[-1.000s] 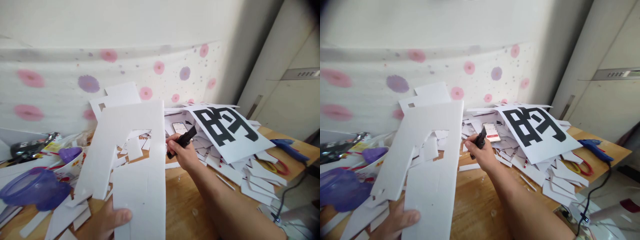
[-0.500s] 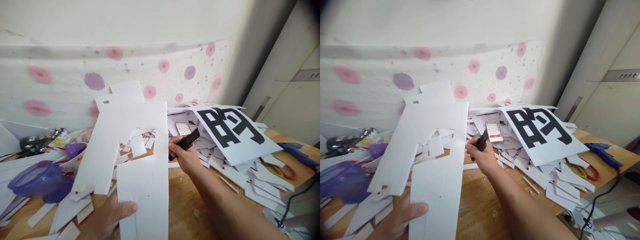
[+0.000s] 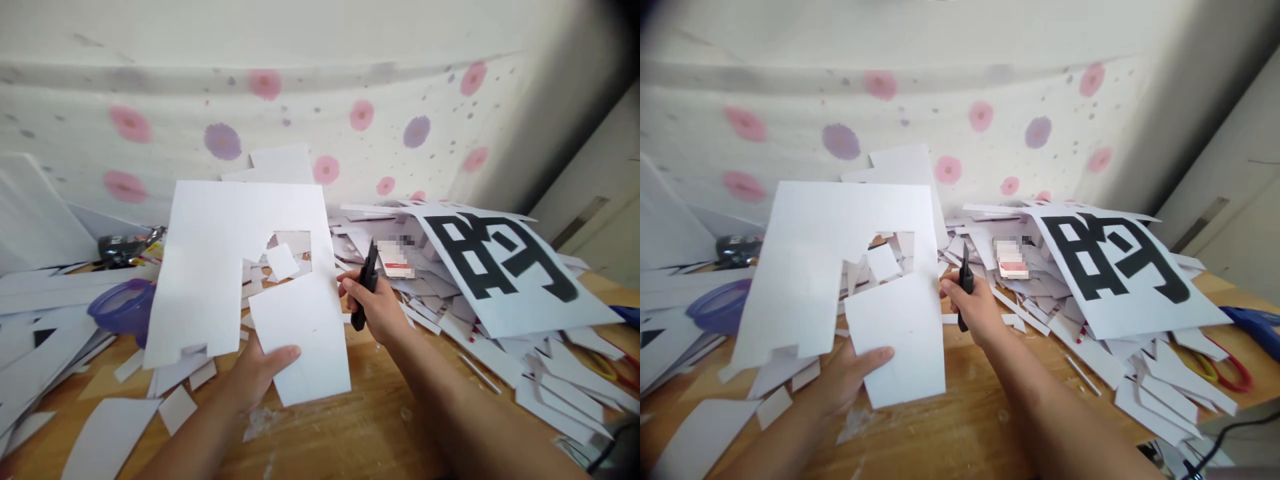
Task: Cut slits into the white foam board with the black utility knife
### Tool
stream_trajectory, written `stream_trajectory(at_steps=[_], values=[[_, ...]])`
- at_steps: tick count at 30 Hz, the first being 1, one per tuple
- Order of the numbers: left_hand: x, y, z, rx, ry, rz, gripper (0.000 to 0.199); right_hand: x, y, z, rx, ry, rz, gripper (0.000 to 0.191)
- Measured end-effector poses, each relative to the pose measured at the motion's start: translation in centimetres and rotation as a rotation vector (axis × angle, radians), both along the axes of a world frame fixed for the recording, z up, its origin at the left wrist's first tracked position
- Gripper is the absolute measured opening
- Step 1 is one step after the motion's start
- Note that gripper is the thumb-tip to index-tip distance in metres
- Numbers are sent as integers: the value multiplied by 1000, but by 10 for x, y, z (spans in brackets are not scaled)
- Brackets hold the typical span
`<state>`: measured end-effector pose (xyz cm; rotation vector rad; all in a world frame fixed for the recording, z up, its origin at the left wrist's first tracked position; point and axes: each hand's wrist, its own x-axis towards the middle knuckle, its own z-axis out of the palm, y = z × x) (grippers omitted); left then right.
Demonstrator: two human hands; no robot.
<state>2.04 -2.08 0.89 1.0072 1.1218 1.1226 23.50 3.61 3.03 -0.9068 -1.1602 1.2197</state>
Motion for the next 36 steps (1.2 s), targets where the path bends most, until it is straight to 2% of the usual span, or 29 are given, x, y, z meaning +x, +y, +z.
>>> stream_trajectory(at_steps=[6, 12, 16, 22, 25, 31, 36], values=[[2, 1, 2, 86, -99, 41, 51, -22, -9, -11, -181, -36, 140, 30], [4, 3, 3, 63, -254, 38, 48, -27, -9, -17, -265, 105, 126, 34], [3, 6, 4, 21, -261, 11, 41, -26, -9, -19, -271, 125, 78, 33], [3, 8, 2, 14, -179, 28, 40, -23, -7, -23, -235, 82, 81, 29], [3, 9, 0, 17, -157, 58, 43, -22, -6, -22, -228, 45, 79, 29], [3, 9, -2, -7, -179, 14, 41, -17, -3, -18, -249, 67, 53, 33], [5, 14, -6, -9, -221, 111, 43, -11, 1, -15, -223, 8, 128, 31]])
